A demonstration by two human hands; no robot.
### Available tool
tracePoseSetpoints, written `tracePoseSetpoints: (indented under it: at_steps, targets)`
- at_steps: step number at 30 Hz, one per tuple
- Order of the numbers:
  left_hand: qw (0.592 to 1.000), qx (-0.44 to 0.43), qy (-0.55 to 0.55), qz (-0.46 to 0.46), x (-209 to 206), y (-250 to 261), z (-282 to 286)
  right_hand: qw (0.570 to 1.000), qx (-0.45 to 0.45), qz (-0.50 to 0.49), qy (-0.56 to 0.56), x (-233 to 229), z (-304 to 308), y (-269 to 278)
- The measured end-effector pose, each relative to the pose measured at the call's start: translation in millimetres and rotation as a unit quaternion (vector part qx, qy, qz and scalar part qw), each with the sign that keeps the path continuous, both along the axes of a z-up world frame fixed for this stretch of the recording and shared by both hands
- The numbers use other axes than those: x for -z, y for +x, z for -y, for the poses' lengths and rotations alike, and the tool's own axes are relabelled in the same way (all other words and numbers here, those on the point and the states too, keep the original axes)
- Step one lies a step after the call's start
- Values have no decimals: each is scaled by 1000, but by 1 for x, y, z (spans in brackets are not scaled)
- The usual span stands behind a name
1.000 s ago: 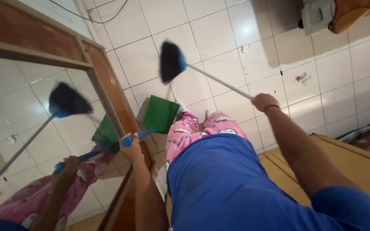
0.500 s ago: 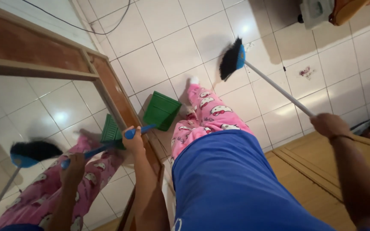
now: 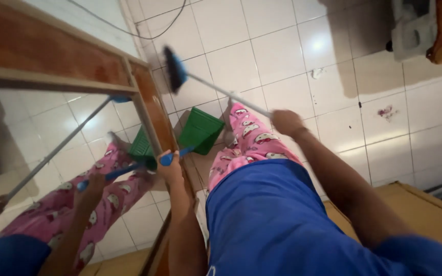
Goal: Sweeping a tiled bedroom floor using a broom and collecting the debris into a dustpan.
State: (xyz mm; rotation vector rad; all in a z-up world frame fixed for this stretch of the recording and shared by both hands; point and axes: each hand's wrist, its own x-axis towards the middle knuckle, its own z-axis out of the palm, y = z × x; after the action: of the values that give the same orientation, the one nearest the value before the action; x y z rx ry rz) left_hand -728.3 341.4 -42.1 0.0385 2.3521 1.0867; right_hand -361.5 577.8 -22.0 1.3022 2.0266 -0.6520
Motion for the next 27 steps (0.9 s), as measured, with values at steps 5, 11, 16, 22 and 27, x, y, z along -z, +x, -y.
tracePoseSetpoints:
  at_steps: [5,11,16,22,27]
  targets:
    - [1000,-4,8,12,-16,-3,-29,999,11,-41,19,66,-54,-123]
    - [1000,-15,-9,-3,-13,-18,-64,992,123,-16,19,78,-128,-119]
    - [999,-1,-37,-34,-17,-37,-105,981,193,32,9,43,-149,-29]
    - [998,40,-36,-8,-15,-67,-157,982,90,165,-18,17,-132,148]
    - [995,84,-43,-17,-30,-85,-197,919,330,213,-34,-67,-97,212]
